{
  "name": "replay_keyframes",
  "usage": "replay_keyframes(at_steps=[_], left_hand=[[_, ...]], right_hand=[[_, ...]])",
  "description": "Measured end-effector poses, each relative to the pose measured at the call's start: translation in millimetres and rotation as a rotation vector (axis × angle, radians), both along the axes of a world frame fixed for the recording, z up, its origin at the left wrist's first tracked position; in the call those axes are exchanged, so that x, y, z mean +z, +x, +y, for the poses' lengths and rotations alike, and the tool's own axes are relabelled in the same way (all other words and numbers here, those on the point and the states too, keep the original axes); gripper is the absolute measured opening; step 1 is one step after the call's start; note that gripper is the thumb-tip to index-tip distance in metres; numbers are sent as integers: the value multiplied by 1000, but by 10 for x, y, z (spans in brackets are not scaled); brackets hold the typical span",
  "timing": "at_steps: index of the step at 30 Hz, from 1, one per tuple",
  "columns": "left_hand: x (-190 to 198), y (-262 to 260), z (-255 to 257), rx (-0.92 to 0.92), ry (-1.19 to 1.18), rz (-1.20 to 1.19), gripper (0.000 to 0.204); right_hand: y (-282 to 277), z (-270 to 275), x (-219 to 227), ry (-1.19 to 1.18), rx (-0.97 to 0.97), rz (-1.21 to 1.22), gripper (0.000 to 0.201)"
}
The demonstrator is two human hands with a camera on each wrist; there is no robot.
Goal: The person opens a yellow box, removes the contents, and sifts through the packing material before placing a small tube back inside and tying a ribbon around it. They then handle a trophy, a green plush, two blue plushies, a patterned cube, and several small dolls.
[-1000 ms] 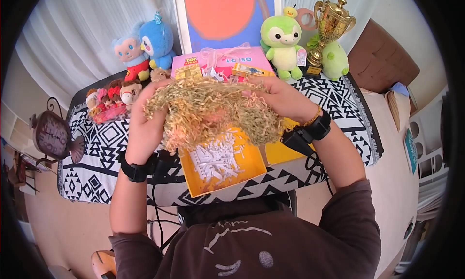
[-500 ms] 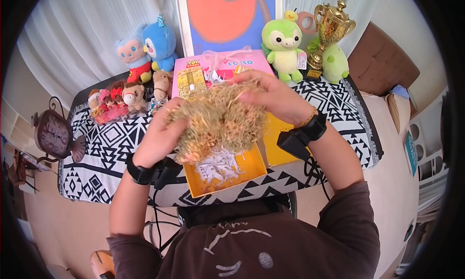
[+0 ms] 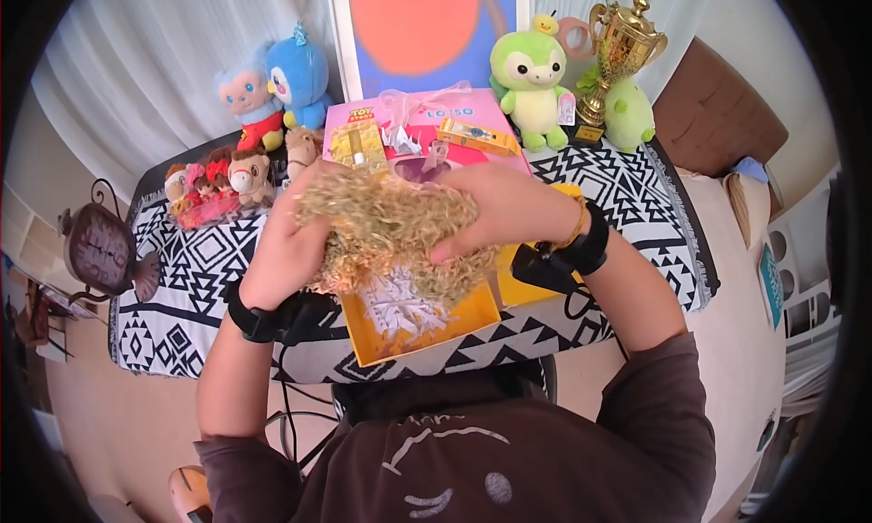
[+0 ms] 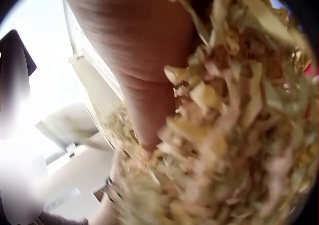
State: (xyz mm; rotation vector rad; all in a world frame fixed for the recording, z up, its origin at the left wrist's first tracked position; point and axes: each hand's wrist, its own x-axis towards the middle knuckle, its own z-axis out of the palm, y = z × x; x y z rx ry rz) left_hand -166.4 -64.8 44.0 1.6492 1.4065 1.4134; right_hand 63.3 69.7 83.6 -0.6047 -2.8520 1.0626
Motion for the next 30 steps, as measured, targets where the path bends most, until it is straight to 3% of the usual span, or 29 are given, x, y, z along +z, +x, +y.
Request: replay_keyframes(at_steps=[1, 3, 5, 7, 8, 10, 15, 17, 19, 21, 22, 25, 30], left_hand=[[-14, -27, 12, 4, 43, -35, 35], [52, -2, -50, 7, 2, -53, 38], [18, 2, -83, 112, -66, -132, 38], [48, -39, -36, 29, -74, -82, 42], [72, -63, 11, -56, -80, -34, 47], [107, -79, 67, -225, -94, 62, 60], [29, 267, 170, -266, -22, -145, 74], [-33, 308, 188, -186, -14, 21, 71], [-42, 301, 170, -142, 27, -4, 64], [-74, 214, 165, 1, -81, 30, 52], [-47, 197, 181, 12, -74, 79, 42], [-59, 125, 160, 23, -64, 155, 37], [-113, 54, 106, 43, -53, 93, 30]], right_hand=[[-13, 44, -67, 7, -2, 3, 42], [-34, 134, -302, 254, 98, 96, 47], [-25, 130, -303, 279, 96, 125, 43], [-65, 167, -368, 173, 142, 411, 37], [-82, 167, -378, 174, 141, 412, 37], [-120, 148, -384, -63, 26, 466, 39], [-271, 52, -271, -263, 22, 522, 45], [-292, 28, -277, -356, 12, 545, 45], [-253, 28, -276, -330, -66, 602, 45], [-167, 62, -233, -239, -106, 556, 45], [-135, 79, -218, -151, -143, 508, 44], [-93, 89, -247, -126, -150, 575, 38], [-26, 118, -347, -103, -117, 479, 36]])
